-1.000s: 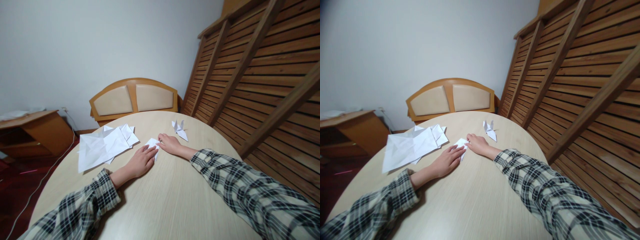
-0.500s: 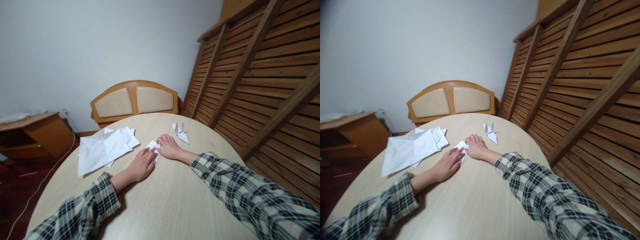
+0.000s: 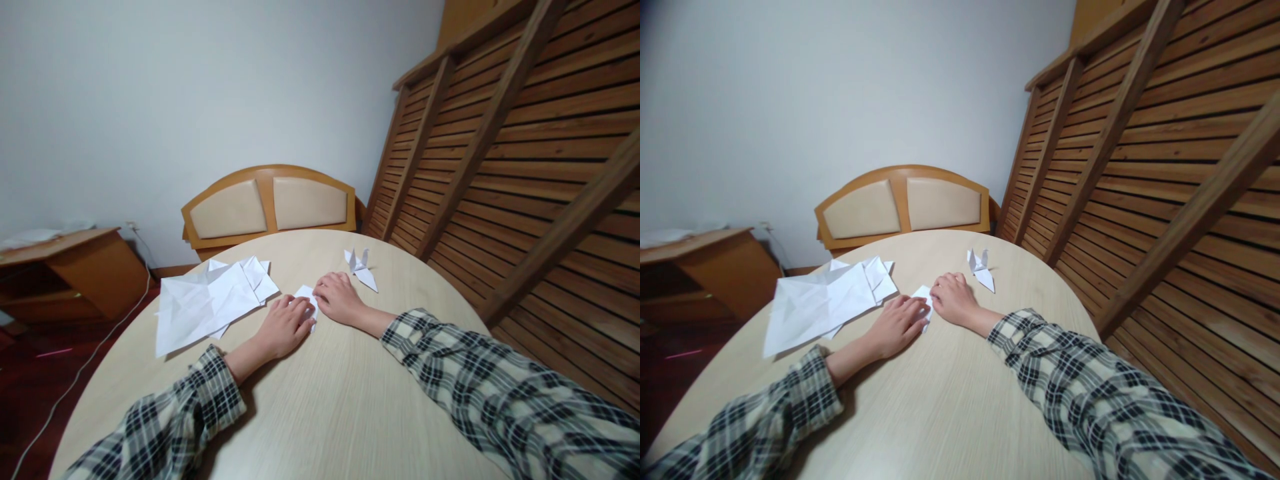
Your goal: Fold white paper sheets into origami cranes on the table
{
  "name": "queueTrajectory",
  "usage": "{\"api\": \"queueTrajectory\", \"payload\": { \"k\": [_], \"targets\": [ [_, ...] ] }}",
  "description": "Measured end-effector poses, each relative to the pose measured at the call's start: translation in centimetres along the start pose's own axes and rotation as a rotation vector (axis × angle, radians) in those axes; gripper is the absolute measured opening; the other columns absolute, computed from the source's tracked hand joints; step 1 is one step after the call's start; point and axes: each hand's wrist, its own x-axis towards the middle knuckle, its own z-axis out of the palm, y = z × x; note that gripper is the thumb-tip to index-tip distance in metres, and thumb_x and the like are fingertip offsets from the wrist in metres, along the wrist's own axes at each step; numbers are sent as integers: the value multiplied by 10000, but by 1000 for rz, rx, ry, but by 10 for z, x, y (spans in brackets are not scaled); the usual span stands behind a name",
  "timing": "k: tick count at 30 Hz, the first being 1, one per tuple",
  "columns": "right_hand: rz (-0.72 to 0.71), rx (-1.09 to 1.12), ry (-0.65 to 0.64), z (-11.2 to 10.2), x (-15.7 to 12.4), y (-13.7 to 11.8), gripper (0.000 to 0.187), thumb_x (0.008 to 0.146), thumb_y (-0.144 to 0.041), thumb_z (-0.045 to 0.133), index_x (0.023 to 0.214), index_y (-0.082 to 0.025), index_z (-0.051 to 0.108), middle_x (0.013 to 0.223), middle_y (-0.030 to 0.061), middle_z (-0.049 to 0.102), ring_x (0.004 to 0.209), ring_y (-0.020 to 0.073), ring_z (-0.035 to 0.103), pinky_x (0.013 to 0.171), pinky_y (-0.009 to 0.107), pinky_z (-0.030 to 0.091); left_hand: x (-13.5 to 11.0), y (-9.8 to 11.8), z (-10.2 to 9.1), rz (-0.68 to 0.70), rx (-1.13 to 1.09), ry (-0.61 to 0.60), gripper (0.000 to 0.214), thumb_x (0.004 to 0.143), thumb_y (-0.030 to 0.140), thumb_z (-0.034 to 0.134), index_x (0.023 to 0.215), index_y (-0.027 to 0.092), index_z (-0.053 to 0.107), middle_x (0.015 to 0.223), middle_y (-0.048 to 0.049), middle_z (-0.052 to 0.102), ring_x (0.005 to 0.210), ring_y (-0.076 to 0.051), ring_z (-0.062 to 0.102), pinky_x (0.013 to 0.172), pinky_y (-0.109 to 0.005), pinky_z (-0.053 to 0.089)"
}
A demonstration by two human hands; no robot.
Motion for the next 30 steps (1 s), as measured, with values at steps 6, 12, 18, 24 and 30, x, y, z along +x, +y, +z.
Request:
{"api": "queueTrajectory", "payload": {
  "k": [6,12,18,24,30],
  "targets": [
    [-44,88,18,0,-2,1,211,869,-171,551,942,-199,748,1011,62,746,1112,241,566,1047,464,229,2,-2,4,-25,6,-12,381,973,424,454,1257,188,547,1383,-69,573,1181,-325,456,996,-528,366],
    [-52,116,-23,3,-3,1,286,853,-162,533,1044,-221,738,1059,73,757,1185,258,597,1104,521,184,1,-4,7,-28,9,-14,418,974,437,439,1295,184,525,1438,-76,529,1211,-335,442,1021,-536,341],
    [-64,145,-76,1,0,-1,280,862,-172,525,1056,-195,725,1123,100,739,1157,247,631,1147,541,137,0,-3,7,-37,6,-18,442,964,437,454,1310,168,509,1452,-91,514,1228,-337,429,1024,-532,341],
    [-57,141,-119,-2,0,-1,281,876,-165,511,1074,-199,708,1123,91,739,1059,223,669,1148,532,151,1,-2,6,-46,-24,-10,448,952,431,473,1318,174,491,1424,-103,533,1221,-326,437,1037,-529,335],
    [-44,77,-118,-1,-6,-7,291,881,-163,506,1116,-135,674,1202,134,701,1161,233,626,1161,502,149,2,-1,3,-57,-30,-33,509,953,431,458,1367,136,437,1321,-147,590,1220,-342,442,1027,-534,338]
  ]
}}
